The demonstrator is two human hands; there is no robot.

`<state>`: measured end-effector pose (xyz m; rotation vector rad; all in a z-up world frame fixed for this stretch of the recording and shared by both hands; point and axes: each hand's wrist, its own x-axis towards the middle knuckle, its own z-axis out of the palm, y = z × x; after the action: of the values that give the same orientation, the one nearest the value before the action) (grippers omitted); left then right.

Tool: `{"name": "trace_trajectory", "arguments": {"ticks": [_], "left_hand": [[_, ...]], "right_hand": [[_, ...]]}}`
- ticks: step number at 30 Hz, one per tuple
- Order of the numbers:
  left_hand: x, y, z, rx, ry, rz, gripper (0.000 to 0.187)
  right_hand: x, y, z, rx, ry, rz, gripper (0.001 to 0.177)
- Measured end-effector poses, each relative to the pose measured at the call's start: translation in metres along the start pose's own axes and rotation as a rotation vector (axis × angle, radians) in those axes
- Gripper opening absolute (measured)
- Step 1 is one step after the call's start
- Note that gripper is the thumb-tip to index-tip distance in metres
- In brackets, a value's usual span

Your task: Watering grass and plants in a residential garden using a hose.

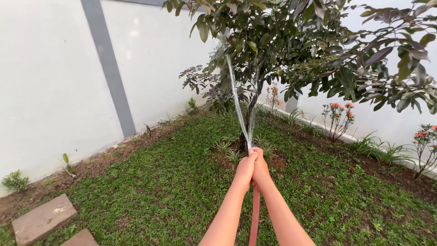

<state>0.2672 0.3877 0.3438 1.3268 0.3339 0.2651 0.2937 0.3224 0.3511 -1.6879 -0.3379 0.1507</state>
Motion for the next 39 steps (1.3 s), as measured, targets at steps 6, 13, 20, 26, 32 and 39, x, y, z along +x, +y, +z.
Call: {"name": "trace_trajectory", "arguments": {"ticks": [6,13,20,26,32,39], "left_hand": [[-0.005,-0.002,0.001,0.016,0.014,-0.037,0.047],[0.003,-0.019,-0.008,0.019,0.01,-0.091,0.046],[0.006,-0.039,-0.017,-0.01,0.023,-0.196,0.051],[0.01,-0.064,-0.03,0.002,0.036,-0.243,0.051],[0.018,-0.076,-0.042,0.005,0.065,-0.256,0.051],[0.017,-0.083,-0.046,-0.003,0.061,-0.269,0.052]], "right_hand": [[-0.002,0.004,0.0,0.052,-0.031,0.057,0.033],[-0.003,0.011,0.005,0.046,-0.06,0.123,0.034],[0.002,0.038,0.013,0.041,-0.071,0.221,0.03],[0.008,0.07,0.022,0.022,-0.113,0.229,0.03],[-0.003,0.064,0.033,0.072,-0.158,0.292,0.028],[0.002,0.074,0.037,0.104,-0.17,0.322,0.029]]}}
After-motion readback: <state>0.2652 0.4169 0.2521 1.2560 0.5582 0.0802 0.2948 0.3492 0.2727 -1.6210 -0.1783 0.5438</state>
